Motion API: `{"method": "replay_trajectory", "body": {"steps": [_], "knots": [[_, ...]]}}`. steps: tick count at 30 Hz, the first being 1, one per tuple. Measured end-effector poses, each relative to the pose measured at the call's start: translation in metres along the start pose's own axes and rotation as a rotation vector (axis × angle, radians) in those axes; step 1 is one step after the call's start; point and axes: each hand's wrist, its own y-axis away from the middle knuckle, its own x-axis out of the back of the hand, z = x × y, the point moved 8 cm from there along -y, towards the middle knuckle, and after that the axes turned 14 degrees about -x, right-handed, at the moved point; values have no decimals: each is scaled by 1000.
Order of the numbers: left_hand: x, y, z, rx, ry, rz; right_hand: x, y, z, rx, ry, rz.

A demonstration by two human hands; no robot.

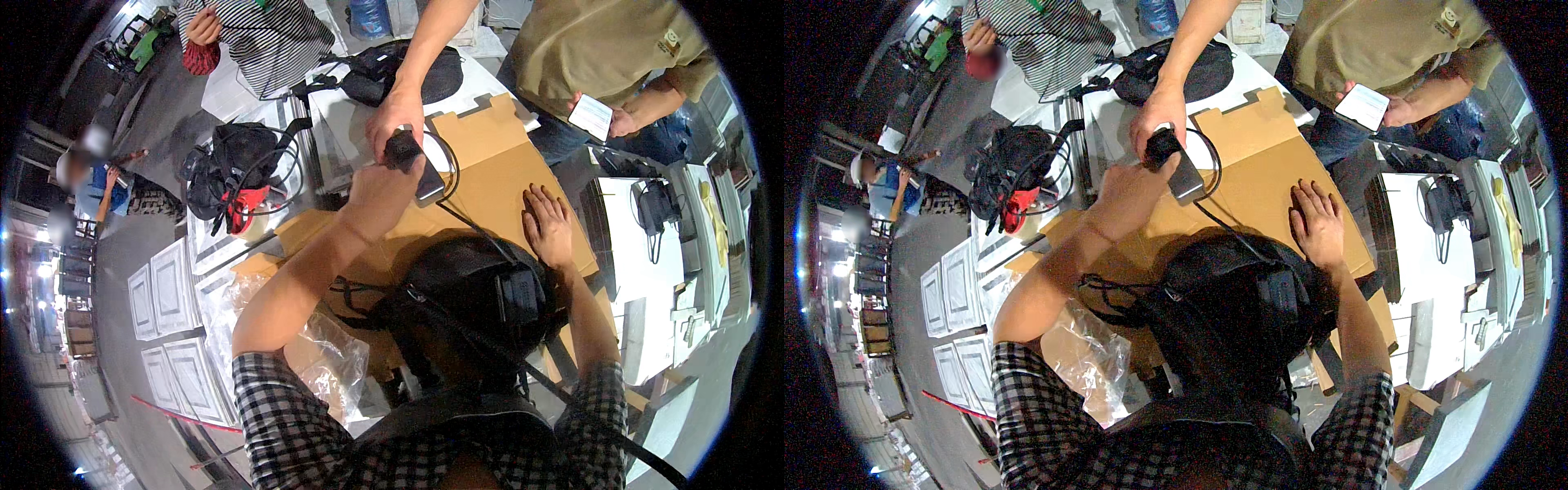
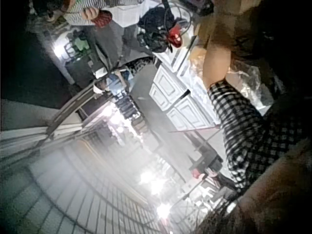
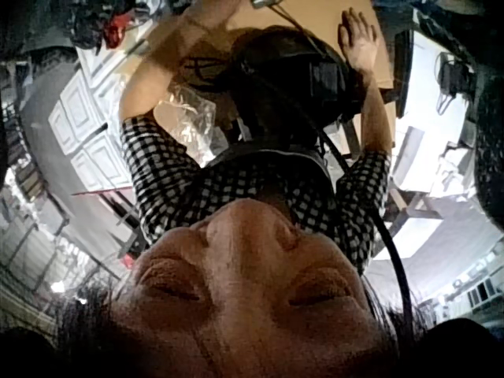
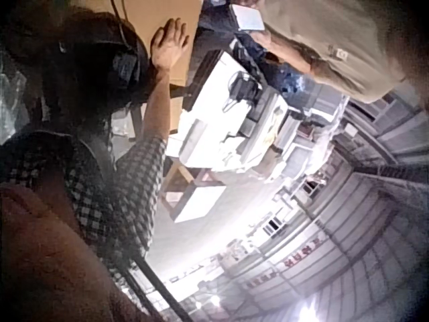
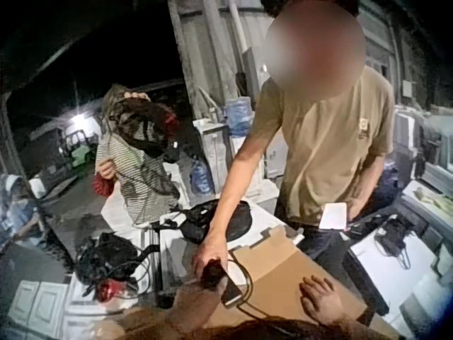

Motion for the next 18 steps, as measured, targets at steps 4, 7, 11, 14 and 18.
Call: {"method": "replay_trajectory", "body": {"steps": [4, 7, 11, 14, 18], "knots": [[30, 15, -9, 124, 126, -65, -7, 2, 10, -6, 4, 14], [11, 16, -10, 8, 44, -52, -6, 0, 7, 3, 50, 30], [0, 9, -19, -23, 82, -130, -9, 3, 6, -2, 12, 30], [-6, 13, -39, 12, 52, -150, -6, 0, 7, 6, 9, 23], [-11, 3, -47, 69, 78, -81, -2, -1, 4, -8, 29, 20]]}}
